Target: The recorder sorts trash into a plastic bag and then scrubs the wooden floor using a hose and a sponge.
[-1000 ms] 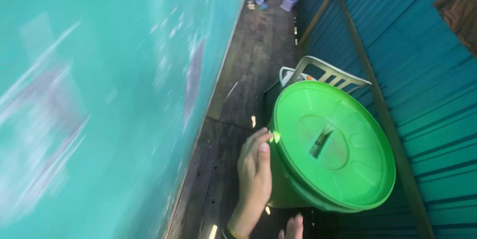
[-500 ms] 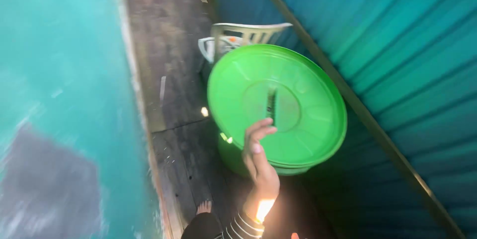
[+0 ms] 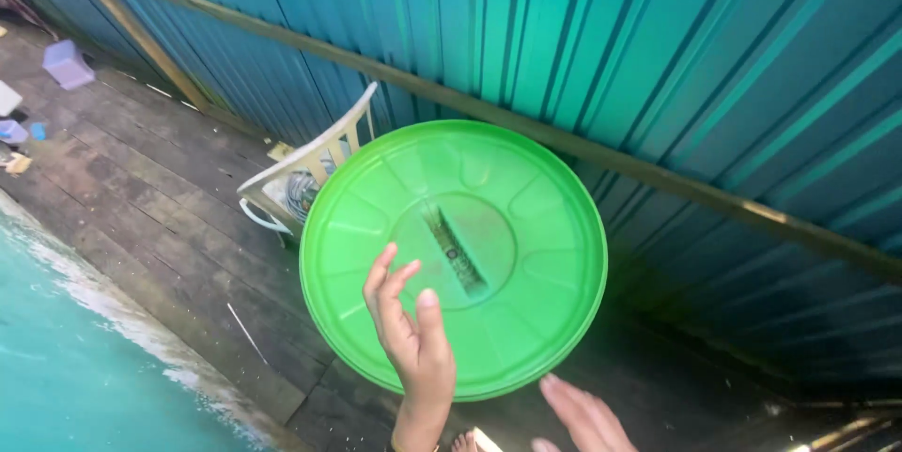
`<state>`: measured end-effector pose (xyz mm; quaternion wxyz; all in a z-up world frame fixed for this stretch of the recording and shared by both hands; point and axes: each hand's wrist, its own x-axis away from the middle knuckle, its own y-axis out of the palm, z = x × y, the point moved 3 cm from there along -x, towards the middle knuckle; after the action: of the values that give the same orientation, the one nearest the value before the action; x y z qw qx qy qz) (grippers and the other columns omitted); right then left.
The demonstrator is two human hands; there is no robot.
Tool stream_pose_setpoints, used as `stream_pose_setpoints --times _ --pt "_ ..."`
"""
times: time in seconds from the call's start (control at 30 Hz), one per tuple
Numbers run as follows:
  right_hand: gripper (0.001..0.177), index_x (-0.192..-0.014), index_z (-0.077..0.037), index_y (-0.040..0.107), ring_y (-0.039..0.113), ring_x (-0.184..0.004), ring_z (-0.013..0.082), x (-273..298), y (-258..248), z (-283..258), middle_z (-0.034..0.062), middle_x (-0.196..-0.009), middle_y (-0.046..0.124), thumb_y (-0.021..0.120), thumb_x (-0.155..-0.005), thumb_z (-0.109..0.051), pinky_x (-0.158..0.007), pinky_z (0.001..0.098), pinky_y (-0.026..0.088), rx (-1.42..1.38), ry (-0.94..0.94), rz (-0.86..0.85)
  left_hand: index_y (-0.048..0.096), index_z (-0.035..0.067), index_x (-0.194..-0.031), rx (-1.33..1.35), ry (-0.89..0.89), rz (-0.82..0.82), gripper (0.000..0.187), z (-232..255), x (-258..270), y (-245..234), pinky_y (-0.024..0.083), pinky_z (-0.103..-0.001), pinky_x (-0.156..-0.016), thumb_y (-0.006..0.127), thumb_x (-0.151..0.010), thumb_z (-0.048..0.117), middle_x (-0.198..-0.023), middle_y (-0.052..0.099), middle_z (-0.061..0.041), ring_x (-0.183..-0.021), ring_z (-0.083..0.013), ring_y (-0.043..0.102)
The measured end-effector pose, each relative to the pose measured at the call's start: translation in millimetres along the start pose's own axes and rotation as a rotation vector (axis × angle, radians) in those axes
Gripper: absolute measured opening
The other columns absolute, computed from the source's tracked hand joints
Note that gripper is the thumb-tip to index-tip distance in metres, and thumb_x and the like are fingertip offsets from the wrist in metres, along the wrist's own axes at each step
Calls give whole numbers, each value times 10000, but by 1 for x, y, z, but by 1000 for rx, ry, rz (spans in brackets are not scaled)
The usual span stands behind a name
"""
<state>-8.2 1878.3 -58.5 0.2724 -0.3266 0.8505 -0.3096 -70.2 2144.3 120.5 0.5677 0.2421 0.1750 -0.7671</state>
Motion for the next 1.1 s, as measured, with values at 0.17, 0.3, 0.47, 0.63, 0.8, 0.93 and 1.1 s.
stream_pose_setpoints --times 0.17,0.3,0.47,0.63,0.8,0.93,1.1 --pt "772 -1395 -151 610 606 -1262 326 -138 -49 -94 121 -1444 590 881 -720 -408 -1046 461 457 103 -152 -85 502 -10 -1360 -196 -8 -114 484 -8 -14 -9 343 -483 -1162 655 -906 61 -1591 362 -242 -1448 -389 396" --pt "824 -1433 -129 568 535 -1290 380 -181 -48 -111 163 -1514 496 859 -713 -404 -1038 498 399 115 -272 -192 475 -3 -1395 -317 -64 -92 554 -5 -8 -26 330 -500 -1155 680 -886 72 -1616 301 -260 -1478 -412 335" --pt "860 -1424 -235 599 434 -1401 324 -232 -11 -94 92 -1549 428 858 -647 -498 -1053 609 286 168 -336 -232 486 18 -1412 -558 61 -24 677 3 -20 -56 241 -566 -1180 744 -808 180 -1628 267 -277 -1499 -472 258" --pt "800 -1384 -274 615 394 -1436 294 -276 -15 -96 57 -1548 441 835 -649 -505 -1060 732 175 170 -439 -213 535 55 -1389 -830 24 133 662 -7 -11 -89 195 -593 -1180 749 -794 252 -1602 326 -260 -1489 -486 245" --pt "775 -1374 -246 609 368 -1447 317 -300 -12 -113 90 -1549 433 818 -669 -489 -1072 773 128 121 -639 -259 512 45 -1415 -924 -5 285 694 -21 21 -78 155 -610 -1185 738 -807 291 -1586 337 -264 -1482 -502 236" --pt "782 -1371 -233 607 353 -1448 344 -293 -20 -127 114 -1544 426 820 -663 -488 -1073 797 115 122 -741 -333 494 40 -1432 -924 -71 310 712 -15 45 -58 143 -608 -1182 740 -821 312 -1586 324 -277 -1480 -508 222" --pt "711 -1358 -206 597 347 -1439 360 -267 -51 -163 145 -1542 408 783 -717 -451 -1060 772 132 104 -787 -386 494 49 -1447 -870 -195 253 667 27 55 -40 144 -599 -1188 706 -866 298 -1621 281 -273 -1508 -499 178"
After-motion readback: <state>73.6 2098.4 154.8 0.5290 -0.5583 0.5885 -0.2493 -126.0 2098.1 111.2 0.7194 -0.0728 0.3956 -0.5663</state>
